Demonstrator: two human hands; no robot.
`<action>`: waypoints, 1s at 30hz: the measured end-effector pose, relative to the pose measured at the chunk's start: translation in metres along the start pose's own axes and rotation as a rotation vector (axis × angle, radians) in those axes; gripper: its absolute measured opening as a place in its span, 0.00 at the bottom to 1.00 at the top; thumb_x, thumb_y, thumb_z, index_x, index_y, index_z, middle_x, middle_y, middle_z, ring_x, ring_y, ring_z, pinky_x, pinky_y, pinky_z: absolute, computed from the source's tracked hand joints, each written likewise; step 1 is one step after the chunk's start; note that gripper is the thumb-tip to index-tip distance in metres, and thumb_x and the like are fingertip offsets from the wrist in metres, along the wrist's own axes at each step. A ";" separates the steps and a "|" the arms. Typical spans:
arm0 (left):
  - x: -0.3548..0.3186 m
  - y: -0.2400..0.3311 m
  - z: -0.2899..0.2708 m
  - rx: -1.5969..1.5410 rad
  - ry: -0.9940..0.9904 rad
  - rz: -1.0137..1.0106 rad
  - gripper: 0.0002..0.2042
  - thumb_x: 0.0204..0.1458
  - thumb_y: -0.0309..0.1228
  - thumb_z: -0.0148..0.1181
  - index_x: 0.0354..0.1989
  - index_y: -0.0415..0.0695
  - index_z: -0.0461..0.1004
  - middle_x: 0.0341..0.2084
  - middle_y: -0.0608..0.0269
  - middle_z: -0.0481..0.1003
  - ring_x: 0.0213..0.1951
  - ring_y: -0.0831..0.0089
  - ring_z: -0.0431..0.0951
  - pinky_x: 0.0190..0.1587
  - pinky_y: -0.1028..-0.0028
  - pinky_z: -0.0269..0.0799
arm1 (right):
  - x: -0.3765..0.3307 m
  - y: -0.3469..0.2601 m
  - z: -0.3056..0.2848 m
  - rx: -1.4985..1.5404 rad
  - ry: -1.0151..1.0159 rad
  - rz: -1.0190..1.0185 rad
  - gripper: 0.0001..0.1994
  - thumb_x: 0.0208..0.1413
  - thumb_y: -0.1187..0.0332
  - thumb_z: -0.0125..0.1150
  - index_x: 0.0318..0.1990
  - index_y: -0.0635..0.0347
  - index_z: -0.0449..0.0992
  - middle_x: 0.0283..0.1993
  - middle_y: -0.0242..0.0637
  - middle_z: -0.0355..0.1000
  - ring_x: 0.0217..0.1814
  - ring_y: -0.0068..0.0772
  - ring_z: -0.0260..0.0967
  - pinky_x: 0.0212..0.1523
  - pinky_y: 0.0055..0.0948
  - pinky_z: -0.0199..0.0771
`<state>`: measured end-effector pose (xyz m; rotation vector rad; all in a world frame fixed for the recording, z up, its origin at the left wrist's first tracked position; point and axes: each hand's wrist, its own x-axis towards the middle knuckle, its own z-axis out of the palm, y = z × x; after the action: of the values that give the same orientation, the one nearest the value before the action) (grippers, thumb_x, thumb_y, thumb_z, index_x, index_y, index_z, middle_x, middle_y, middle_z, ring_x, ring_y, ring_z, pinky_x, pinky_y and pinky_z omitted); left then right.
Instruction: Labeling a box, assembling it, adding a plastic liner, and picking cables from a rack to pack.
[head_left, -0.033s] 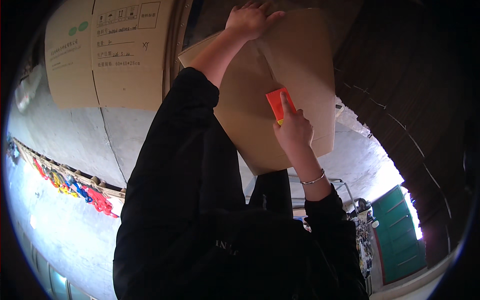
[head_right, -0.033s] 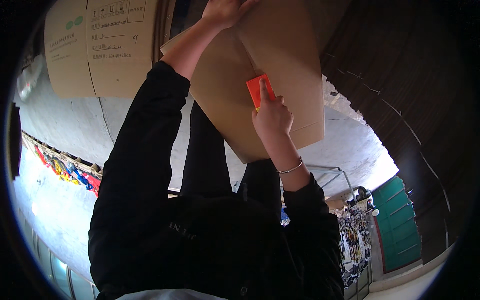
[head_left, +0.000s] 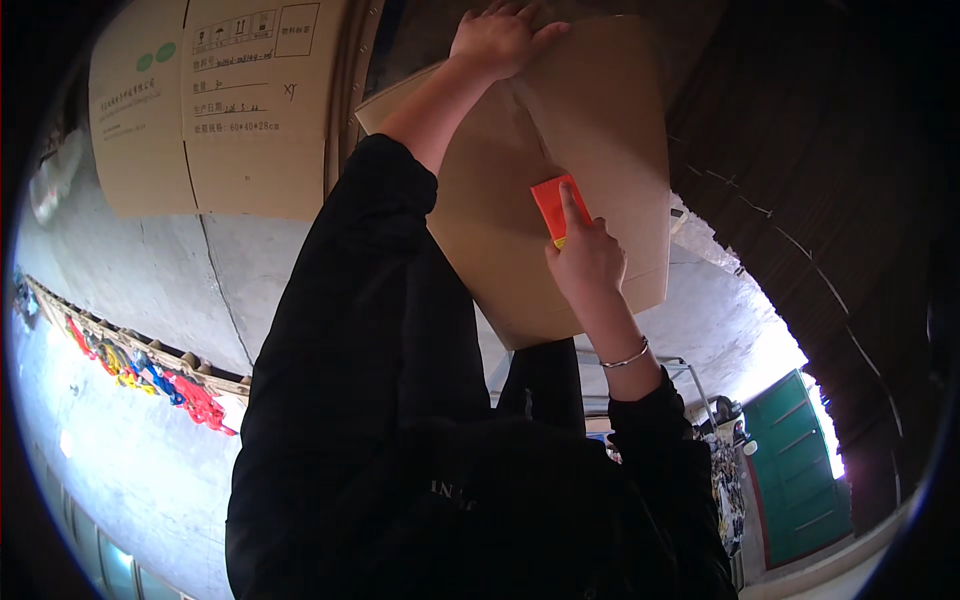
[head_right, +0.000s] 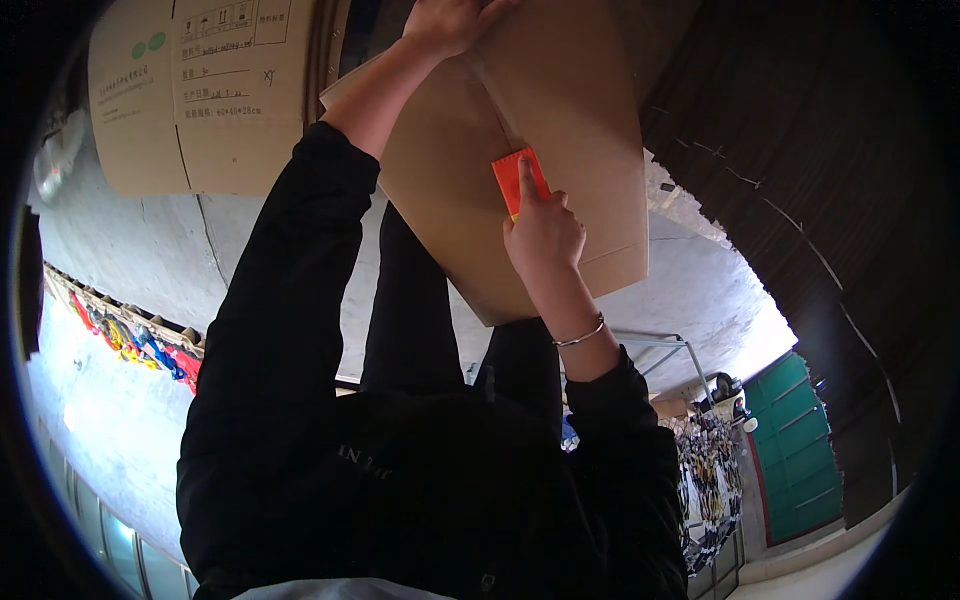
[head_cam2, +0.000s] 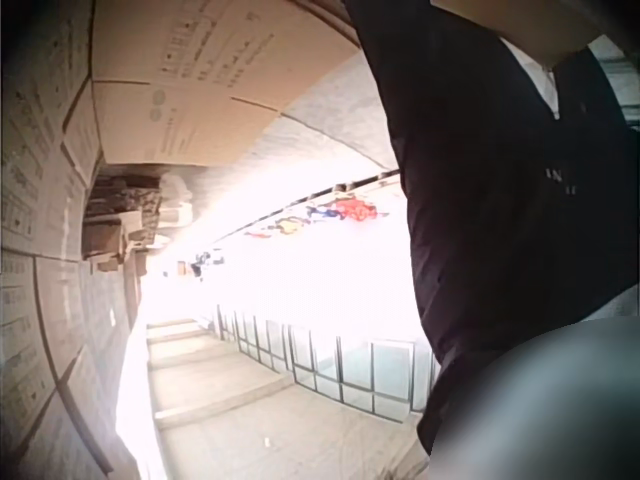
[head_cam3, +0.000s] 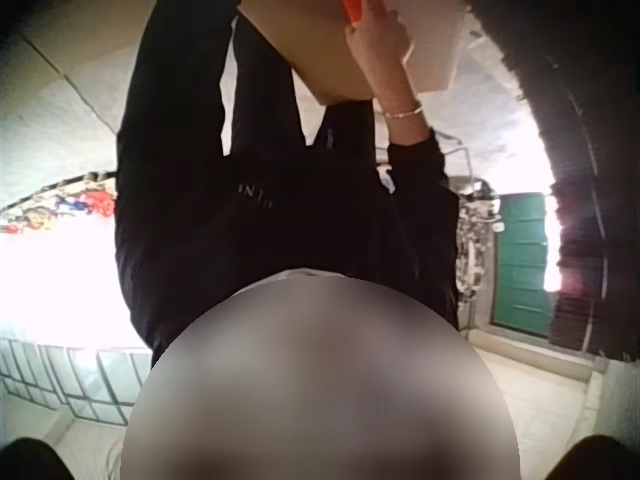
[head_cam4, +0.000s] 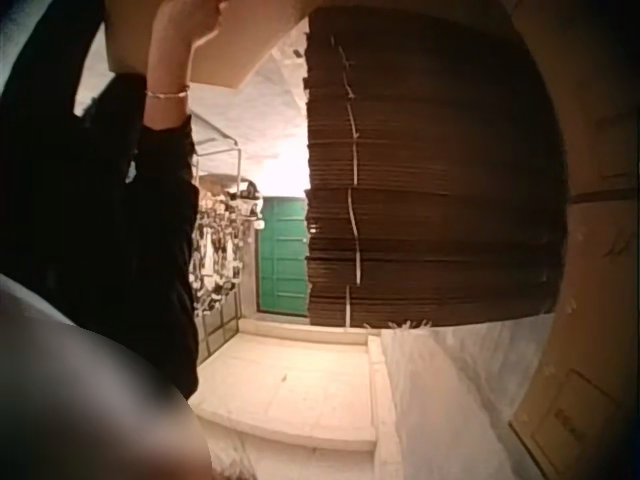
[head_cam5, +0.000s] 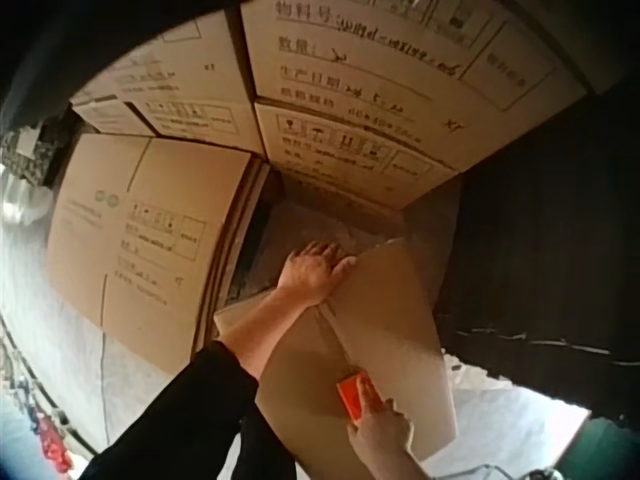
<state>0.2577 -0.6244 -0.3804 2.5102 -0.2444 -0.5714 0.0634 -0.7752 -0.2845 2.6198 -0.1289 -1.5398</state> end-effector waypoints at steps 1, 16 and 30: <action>0.004 -0.001 -0.001 -0.005 -0.178 -0.056 0.38 0.60 0.63 0.25 0.69 0.46 0.55 0.69 0.52 0.53 0.71 0.57 0.47 0.71 0.56 0.40 | 0.002 -0.001 0.000 -0.002 0.000 0.000 0.42 0.54 0.55 0.61 0.72 0.36 0.43 0.48 0.55 0.69 0.41 0.49 0.77 0.42 0.43 0.79; -0.076 0.035 0.124 0.129 0.456 0.285 0.40 0.50 0.61 0.52 0.67 0.48 0.58 0.69 0.57 0.53 0.71 0.63 0.49 0.68 0.42 0.39 | 0.010 0.005 0.001 0.079 -0.012 -0.027 0.41 0.52 0.56 0.63 0.72 0.38 0.47 0.48 0.56 0.70 0.46 0.50 0.76 0.45 0.43 0.78; -0.061 0.032 0.105 0.286 0.437 0.143 0.41 0.57 0.61 0.40 0.72 0.44 0.45 0.72 0.54 0.41 0.73 0.58 0.37 0.71 0.50 0.27 | -0.020 0.035 0.047 0.111 0.063 -0.062 0.42 0.52 0.57 0.63 0.72 0.39 0.46 0.45 0.53 0.71 0.41 0.48 0.77 0.40 0.41 0.80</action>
<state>0.1543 -0.6835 -0.4215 2.7823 -0.3543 0.0826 0.0122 -0.8090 -0.2853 2.7802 -0.1336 -1.5082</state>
